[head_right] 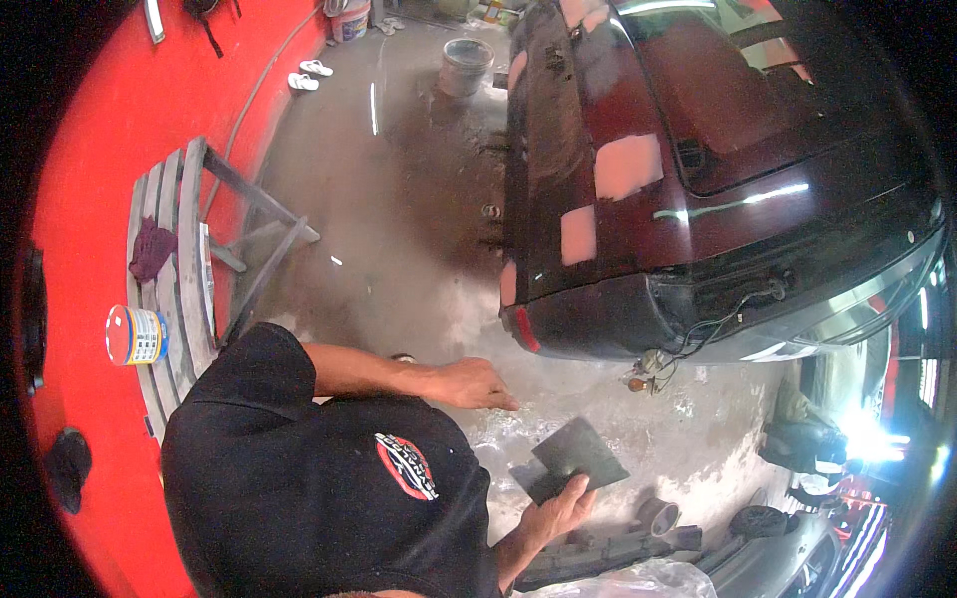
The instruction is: The person applies body filler to a car bumper using a putty knife and sanding block, smoothing the surface in a workshop environment.
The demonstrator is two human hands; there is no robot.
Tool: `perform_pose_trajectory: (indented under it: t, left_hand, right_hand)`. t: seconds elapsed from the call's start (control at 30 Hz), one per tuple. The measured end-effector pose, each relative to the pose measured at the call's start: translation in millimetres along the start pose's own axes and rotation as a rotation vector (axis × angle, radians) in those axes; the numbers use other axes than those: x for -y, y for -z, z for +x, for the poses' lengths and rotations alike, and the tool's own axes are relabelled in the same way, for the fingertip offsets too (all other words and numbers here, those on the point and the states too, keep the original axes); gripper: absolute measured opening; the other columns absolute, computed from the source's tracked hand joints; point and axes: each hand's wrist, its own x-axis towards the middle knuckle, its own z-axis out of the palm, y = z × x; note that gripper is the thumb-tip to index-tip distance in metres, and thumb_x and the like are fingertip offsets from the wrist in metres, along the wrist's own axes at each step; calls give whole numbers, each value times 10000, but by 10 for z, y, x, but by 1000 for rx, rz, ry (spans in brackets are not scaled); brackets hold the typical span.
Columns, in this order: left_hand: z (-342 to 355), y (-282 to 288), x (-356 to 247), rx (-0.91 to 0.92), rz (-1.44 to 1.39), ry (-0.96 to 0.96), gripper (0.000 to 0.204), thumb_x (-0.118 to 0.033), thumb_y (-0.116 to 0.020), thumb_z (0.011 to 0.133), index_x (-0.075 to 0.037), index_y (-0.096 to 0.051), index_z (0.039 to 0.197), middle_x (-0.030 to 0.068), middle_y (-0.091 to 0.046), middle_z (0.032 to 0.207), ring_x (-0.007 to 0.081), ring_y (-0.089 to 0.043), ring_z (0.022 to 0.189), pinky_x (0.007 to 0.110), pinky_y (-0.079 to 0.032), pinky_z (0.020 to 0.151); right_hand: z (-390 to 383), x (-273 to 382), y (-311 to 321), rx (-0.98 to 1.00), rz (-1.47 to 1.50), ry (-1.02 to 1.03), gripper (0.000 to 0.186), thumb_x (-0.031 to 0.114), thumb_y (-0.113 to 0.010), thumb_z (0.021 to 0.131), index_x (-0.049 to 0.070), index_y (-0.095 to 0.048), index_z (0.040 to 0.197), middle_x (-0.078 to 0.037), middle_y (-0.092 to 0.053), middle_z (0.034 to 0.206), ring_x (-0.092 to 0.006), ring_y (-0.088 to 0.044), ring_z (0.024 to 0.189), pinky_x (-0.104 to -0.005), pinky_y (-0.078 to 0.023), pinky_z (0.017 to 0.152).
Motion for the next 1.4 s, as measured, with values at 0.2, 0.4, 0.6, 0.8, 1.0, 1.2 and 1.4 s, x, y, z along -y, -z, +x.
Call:
perform_pose_trajectory:
  t: [0.2,0.4,0.6,0.8,1.0,1.2,1.4]
  left_hand:
    - [92,-196,-281,-276,-63,-343,352,-364,-704,909,-13,-692,927,166,-679,886,341,-649,884,410,-510,794]
    - [54,-427,-723,-291,-408,-114,271,-266,-687,917,5,-676,919,112,-682,824,241,-666,845,375,-513,758]
    - [-46,-709,-1031,-130,-600,88,225,-200,-672,900,24,-684,911,80,-691,770,174,-655,753,346,-518,747]
    - [-119,-1094,-1079,-146,-510,-36,359,-302,-653,951,32,-652,1082,155,-687,971,207,-629,932,376,-494,829]
    - [-171,-1150,-1420,-133,-638,28,525,-459,-523,1035,36,-600,1190,222,-645,1071,268,-602,1032,432,-459,846]
    - [117,-1094,-1147,-710,-623,334,434,-364,-485,1060,38,-645,1025,92,-539,669,134,-453,698,354,-428,640]
    - [114,-970,-1082,-614,-403,65,420,-393,-481,1053,-1,-622,1003,106,-582,769,191,-555,774,399,-445,709]
  right_hand:
    - [96,153,-242,-17,177,-24,553,393,-713,932,-23,-553,1261,-138,-619,1154,-254,-594,1051,-395,-506,894]
    - [123,148,-17,98,302,-39,377,272,-729,945,17,-596,1189,-70,-658,1090,-192,-618,1009,-361,-520,890]
    - [102,41,291,163,312,-95,356,258,-700,967,12,-587,1198,-76,-655,1091,-185,-619,985,-351,-525,869]
    - [151,-95,563,191,252,-150,410,262,-644,991,-24,-545,1267,-132,-617,1179,-225,-600,1058,-381,-506,908]
    - [230,-211,507,288,232,-149,423,207,-585,1005,-39,-511,1340,-156,-590,1254,-236,-585,1105,-400,-497,934]
    - [513,-257,603,190,309,-145,292,127,-629,955,7,-596,1219,-121,-656,1156,-234,-620,1035,-379,-517,868]
    - [444,-227,790,510,-871,682,210,67,-669,882,-38,-678,1064,-186,-647,855,-384,-641,793,-479,-519,719]
